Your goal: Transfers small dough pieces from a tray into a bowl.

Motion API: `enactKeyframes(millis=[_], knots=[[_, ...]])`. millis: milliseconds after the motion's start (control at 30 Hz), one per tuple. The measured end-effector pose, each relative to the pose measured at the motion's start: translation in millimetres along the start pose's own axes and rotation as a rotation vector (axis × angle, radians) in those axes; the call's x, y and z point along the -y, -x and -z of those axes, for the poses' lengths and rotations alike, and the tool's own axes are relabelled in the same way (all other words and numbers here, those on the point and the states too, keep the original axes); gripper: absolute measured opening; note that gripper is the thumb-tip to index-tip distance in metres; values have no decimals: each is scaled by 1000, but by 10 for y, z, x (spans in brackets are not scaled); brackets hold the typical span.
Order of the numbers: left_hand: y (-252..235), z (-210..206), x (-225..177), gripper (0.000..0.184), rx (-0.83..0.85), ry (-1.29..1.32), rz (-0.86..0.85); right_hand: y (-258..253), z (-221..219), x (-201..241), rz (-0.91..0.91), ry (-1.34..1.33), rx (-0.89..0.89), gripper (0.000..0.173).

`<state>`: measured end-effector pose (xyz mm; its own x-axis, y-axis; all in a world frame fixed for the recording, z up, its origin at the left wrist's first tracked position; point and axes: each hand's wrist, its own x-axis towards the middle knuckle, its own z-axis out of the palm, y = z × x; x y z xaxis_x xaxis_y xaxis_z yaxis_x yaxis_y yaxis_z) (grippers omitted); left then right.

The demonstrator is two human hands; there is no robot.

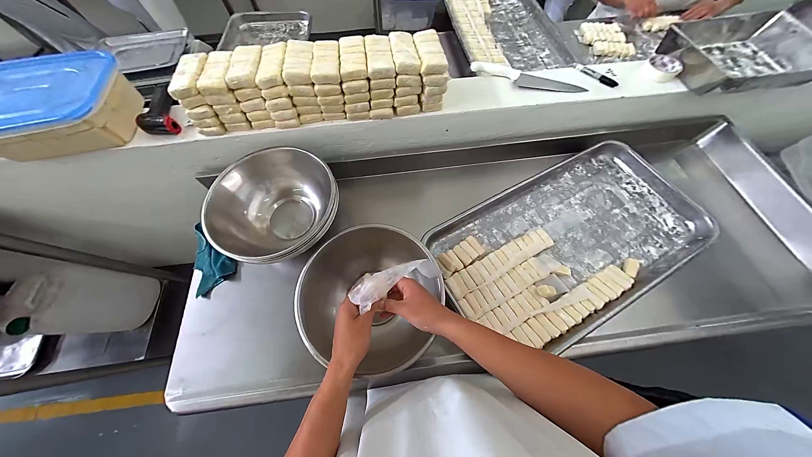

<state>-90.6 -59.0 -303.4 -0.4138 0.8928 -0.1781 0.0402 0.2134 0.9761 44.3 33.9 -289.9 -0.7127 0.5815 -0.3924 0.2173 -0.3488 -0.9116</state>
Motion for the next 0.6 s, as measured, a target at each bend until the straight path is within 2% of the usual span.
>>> enactKeyframes(millis=[167, 267, 367, 400, 467, 500, 533, 600], knots=[[-2, -80, -101, 29, -135, -201, 18, -38, -31, -68, 71, 298, -135, 29], [-2, -57, -91, 40, -141, -316, 33, -16, 11, 12, 69, 475, -138, 33], [9, 2, -115, 54, -80, -460, 45, 45, 107, 35, 197, 471, -91, 75], [17, 16, -131, 53, -44, -501, 46, 72, 116, 43, 252, 415, -79, 77], [29, 29, -119, 44, 16, -591, 42, 141, 85, 72, 340, 355, -90, 46], [27, 34, -97, 41, 40, -637, 48, 152, 80, 104, 371, 397, -80, 25], [23, 38, -73, 39, 60, -683, 66, 144, 95, 144, 389, 478, -47, 12], [3, 54, -60, 40, 111, -796, 161, 93, 169, 278, 427, 586, 21, 13]])
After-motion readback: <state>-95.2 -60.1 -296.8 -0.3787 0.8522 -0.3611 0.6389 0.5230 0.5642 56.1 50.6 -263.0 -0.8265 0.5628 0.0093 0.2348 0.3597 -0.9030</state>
